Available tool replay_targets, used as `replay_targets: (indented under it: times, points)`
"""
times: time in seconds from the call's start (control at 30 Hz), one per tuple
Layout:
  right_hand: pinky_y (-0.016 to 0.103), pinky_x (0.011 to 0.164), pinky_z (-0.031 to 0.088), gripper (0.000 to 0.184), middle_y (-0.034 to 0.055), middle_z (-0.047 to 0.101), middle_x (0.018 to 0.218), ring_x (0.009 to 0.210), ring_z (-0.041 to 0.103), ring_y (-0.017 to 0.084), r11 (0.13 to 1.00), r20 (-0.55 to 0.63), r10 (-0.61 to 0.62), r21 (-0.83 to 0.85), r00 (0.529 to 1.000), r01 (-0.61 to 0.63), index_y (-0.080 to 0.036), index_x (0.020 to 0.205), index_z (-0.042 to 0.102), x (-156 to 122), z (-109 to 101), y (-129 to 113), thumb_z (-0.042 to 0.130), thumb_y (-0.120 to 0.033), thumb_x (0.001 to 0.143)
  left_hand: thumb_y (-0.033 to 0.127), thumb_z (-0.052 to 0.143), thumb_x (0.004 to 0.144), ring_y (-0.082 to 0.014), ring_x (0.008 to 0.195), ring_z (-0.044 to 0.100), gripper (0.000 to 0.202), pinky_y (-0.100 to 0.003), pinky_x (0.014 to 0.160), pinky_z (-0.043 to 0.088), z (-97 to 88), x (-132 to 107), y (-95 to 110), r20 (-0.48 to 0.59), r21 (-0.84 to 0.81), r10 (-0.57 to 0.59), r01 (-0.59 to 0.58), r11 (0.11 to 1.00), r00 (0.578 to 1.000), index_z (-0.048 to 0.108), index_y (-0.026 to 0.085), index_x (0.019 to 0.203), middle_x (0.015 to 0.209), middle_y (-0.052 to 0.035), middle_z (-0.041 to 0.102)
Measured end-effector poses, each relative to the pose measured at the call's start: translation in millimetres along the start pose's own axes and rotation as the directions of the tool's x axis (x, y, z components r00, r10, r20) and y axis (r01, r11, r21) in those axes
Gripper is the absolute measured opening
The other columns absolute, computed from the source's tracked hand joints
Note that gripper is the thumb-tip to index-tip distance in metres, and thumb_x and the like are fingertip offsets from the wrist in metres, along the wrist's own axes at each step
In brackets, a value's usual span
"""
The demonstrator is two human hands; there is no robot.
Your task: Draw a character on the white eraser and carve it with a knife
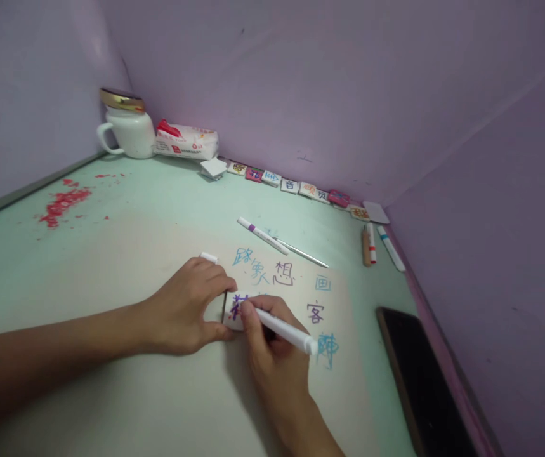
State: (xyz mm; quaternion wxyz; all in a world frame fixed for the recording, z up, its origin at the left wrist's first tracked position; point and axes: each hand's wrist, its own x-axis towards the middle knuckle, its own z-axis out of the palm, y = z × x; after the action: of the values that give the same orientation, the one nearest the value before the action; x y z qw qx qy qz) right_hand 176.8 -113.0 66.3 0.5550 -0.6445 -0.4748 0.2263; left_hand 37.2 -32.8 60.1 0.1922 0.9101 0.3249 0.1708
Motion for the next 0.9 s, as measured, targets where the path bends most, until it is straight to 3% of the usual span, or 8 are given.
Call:
replay_targets:
  times: [0.17,0.4,0.6,0.9]
  points:
    - [0.023,0.051,0.045,0.017,-0.0015,0.059,0.062,0.056,0.054,0.012,1.000,-0.100,-0.005,-0.026,0.995,0.002,-0.019,0.072,0.061,2,0,2,0.062,-0.032,0.082,0.047,0.076,0.064,-0.0258,0.087,0.053,0.045,-0.043,0.085,0.038,0.4,-1,-1,-0.013,0.005,0.006,-0.006,1.000,1.000,0.060,0.017,0.094,0.087,-0.0058,0.060]
    - [0.024,0.054,0.050,0.012,0.0007,0.064,0.071,0.062,0.059,0.014,0.988,0.111,-0.109,-0.092,0.988,0.120,-0.020,0.079,0.064,6,-7,12,0.060,-0.030,0.085,0.047,0.077,0.063,-0.0253,0.085,0.053,0.045,-0.043,0.085,0.039,0.7,-1,0,-0.023,0.011,0.008,-0.007,1.000,1.000,0.061,0.016,0.092,0.086,-0.0057,0.060]
    - [0.023,0.054,0.045,0.012,-0.0018,0.062,0.068,0.060,0.056,0.012,0.996,0.003,-0.064,-0.066,0.998,0.064,-0.021,0.075,0.063,1,0,6,0.061,-0.029,0.084,0.047,0.079,0.062,-0.0257,0.087,0.053,0.048,-0.043,0.086,0.038,1.4,-1,-1,-0.020,0.013,0.009,-0.009,1.000,1.000,0.062,0.014,0.093,0.087,-0.0063,0.060]
    - [0.024,0.057,0.048,0.011,-0.0009,0.065,0.071,0.064,0.059,0.014,0.996,0.029,-0.059,-0.067,0.998,0.061,-0.021,0.078,0.065,2,-2,11,0.062,-0.030,0.082,0.047,0.079,0.061,-0.0238,0.084,0.053,0.047,-0.043,0.085,0.039,1.3,-1,-1,-0.038,0.015,0.025,-0.025,1.000,0.999,0.062,0.015,0.091,0.085,-0.0053,0.059]
